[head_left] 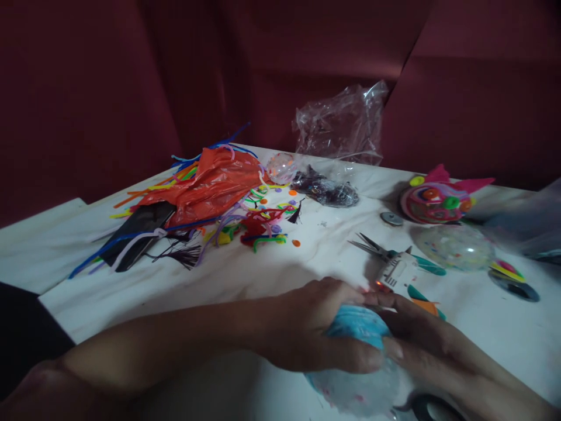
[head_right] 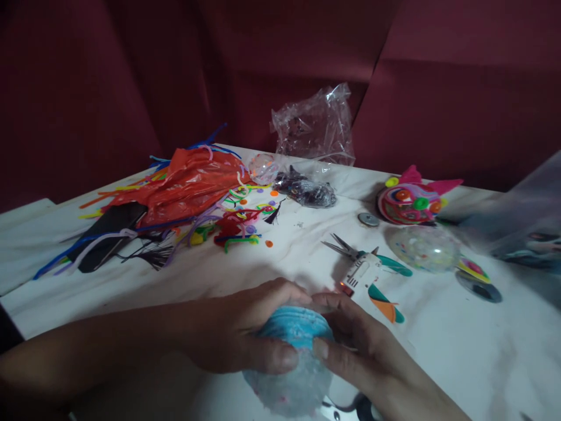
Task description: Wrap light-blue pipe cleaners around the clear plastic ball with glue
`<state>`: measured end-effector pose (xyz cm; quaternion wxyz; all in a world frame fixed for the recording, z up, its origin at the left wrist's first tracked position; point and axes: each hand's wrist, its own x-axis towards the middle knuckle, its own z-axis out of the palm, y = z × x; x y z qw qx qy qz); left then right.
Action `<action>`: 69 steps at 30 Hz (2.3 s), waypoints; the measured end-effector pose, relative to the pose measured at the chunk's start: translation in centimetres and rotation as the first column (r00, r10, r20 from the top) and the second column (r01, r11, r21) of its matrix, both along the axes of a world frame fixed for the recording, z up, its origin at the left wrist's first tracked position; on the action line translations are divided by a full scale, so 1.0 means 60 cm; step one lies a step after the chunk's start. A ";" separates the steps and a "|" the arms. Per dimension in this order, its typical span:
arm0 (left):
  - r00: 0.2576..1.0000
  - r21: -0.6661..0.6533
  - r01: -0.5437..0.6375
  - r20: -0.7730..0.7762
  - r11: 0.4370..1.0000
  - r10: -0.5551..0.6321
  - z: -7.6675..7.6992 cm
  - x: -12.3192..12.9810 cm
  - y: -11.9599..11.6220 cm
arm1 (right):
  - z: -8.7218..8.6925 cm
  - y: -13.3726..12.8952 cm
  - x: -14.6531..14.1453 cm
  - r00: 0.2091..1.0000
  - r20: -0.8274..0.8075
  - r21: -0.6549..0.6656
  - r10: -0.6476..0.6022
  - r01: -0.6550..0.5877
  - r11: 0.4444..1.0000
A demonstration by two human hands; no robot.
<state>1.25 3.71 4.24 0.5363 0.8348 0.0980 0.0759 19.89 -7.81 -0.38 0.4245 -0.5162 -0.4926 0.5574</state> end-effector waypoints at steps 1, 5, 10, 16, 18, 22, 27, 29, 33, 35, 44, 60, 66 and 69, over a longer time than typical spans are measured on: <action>0.999 -0.032 -0.030 -0.017 0.999 0.029 -0.001 0.001 -0.002 | -0.002 0.000 0.000 0.998 -0.054 -0.005 -0.010 0.010 1.000; 0.994 -0.178 -0.089 -0.076 0.980 0.077 -0.006 0.005 -0.007 | 0.003 -0.001 0.007 1.000 0.017 -0.030 -0.002 0.002 1.000; 0.988 -0.202 -0.147 -0.080 0.968 0.133 -0.021 0.011 -0.010 | 0.013 -0.007 0.001 0.990 0.102 0.004 -0.095 0.096 0.995; 0.982 -0.211 -0.190 -0.024 0.959 0.189 -0.043 0.018 -0.010 | 0.003 -0.011 0.006 0.993 0.119 0.033 0.015 -0.019 0.999; 0.983 -0.204 -0.178 0.009 0.963 0.184 -0.046 0.018 -0.011 | 0.001 -0.008 0.012 0.990 0.114 0.036 0.081 -0.086 0.996; 0.980 -0.169 -0.190 0.022 0.967 0.196 -0.041 0.017 -0.013 | -0.001 -0.002 0.021 0.987 0.102 0.050 0.125 -0.131 0.990; 0.974 -0.223 -0.226 -0.049 0.948 0.220 -0.032 0.018 -0.017 | -0.004 -0.003 0.020 0.990 0.093 0.024 0.105 -0.108 0.994; 0.969 -0.234 -0.247 -0.065 0.940 0.238 -0.032 0.018 -0.018 | -0.003 -0.006 0.017 0.996 0.071 0.028 0.060 -0.062 0.998; 0.968 -0.220 -0.251 -0.058 0.943 0.244 -0.033 0.019 -0.020 | -0.001 -0.013 0.016 0.998 0.064 0.031 0.027 -0.029 0.999; 0.970 -0.211 -0.241 -0.032 0.947 0.240 -0.032 0.019 -0.020 | -0.002 -0.014 0.018 0.996 0.085 0.026 0.029 -0.031 0.999; 0.974 -0.187 -0.227 -0.058 0.956 0.220 -0.027 0.017 -0.022 | -0.002 0.000 0.017 0.989 0.101 0.056 0.110 -0.116 0.992; 0.993 -0.203 0.115 0.010 0.972 -0.116 -0.030 0.013 0.025 | 0.005 0.002 0.017 0.996 0.063 0.046 0.068 -0.071 0.996; 0.985 -0.126 0.166 0.070 0.978 -0.158 -0.032 0.009 0.029 | -0.003 0.002 0.011 0.998 0.006 0.083 -0.056 0.055 0.995; 0.985 -0.093 0.157 0.088 0.983 -0.149 -0.030 0.008 0.028 | -0.007 0.000 0.009 0.996 -0.065 0.087 -0.056 0.062 0.994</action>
